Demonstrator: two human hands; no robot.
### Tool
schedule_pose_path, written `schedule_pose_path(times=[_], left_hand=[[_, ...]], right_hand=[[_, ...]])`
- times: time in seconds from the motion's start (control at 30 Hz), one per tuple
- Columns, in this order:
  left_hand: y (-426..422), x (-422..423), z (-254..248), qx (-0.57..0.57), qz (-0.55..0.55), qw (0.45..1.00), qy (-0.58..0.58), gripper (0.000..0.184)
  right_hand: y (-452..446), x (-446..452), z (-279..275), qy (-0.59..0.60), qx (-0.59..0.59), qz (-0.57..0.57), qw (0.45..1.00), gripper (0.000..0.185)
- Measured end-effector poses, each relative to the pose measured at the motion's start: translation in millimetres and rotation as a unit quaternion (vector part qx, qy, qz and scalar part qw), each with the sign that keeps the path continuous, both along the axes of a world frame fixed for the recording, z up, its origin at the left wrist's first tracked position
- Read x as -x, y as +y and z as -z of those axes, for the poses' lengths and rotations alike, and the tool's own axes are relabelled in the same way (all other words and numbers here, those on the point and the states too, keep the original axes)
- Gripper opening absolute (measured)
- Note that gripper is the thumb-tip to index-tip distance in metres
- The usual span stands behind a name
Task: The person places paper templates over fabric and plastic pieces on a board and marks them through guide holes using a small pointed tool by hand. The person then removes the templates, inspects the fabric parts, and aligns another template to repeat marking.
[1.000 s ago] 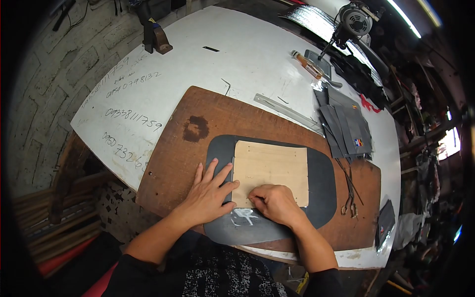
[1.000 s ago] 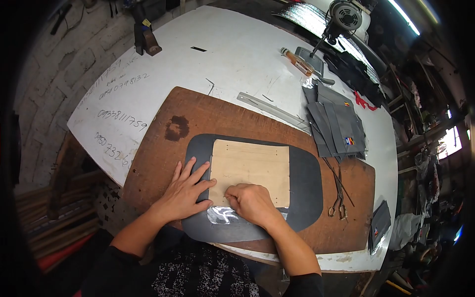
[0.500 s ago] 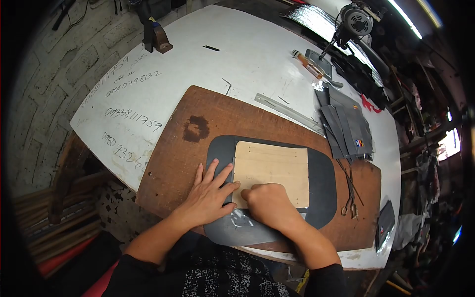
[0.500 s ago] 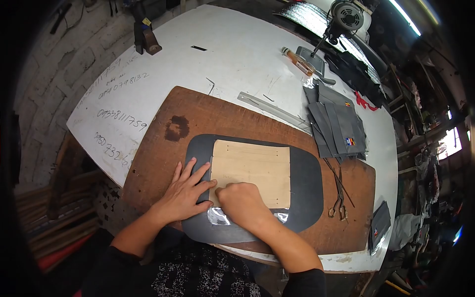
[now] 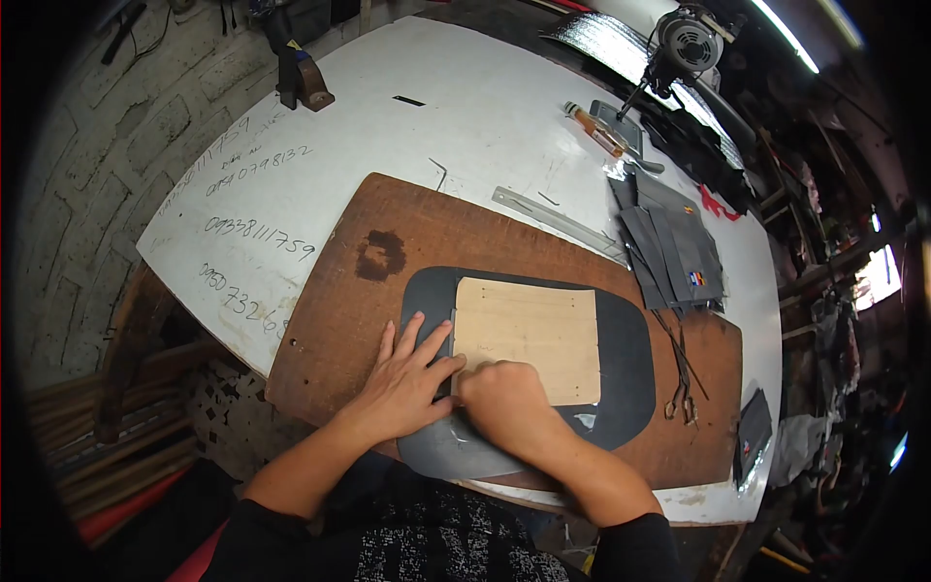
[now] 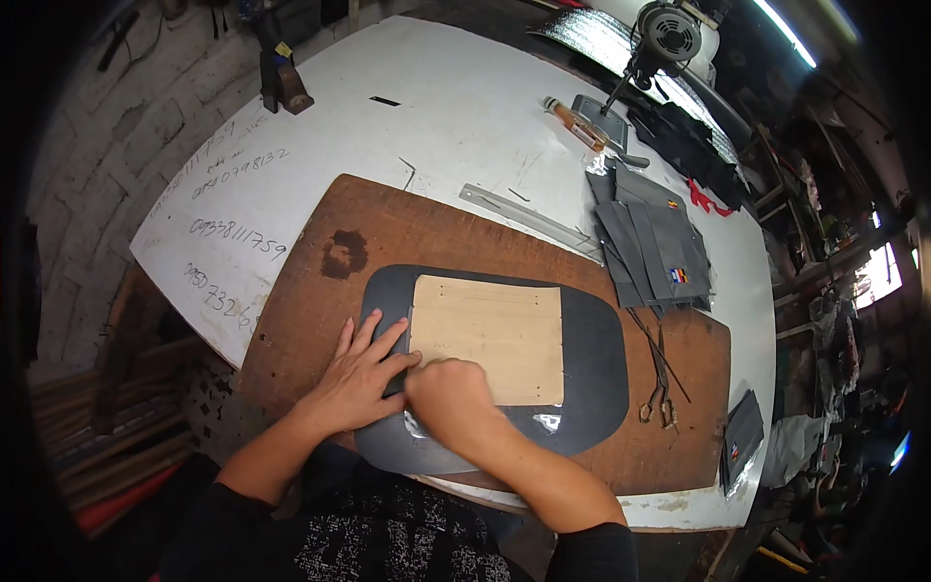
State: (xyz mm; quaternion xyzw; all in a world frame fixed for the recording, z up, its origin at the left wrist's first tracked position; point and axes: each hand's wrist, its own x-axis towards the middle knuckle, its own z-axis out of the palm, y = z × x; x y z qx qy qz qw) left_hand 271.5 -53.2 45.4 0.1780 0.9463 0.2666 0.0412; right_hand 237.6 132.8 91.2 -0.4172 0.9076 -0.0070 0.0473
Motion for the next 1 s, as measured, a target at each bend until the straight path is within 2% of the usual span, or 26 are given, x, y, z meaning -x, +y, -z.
schedule_pose_path(times=[0.13,0.23,0.33,0.43,1.0], left_hand=[[0,0,-2,0.001,0.001,1.000,-0.003,0.059],[1,0,-2,0.003,0.002,1.000,-0.002,0.058],[1,0,-3,0.002,0.000,1.000,-0.006,0.058],[1,1,-2,0.001,0.001,1.000,-0.006,0.059],[0,0,0,-0.003,0.004,1.000,0.005,0.058]], right_hand=[[34,12,6,-0.093,0.108,0.057,0.988,0.010],[50,11,19,-0.149,0.239,0.085,0.956,0.009],[58,7,17,-0.181,0.255,0.116,0.943,0.011],[58,4,19,-0.171,0.248,0.105,0.948,0.005],[51,4,19,-0.153,0.236,0.072,0.957,0.006]])
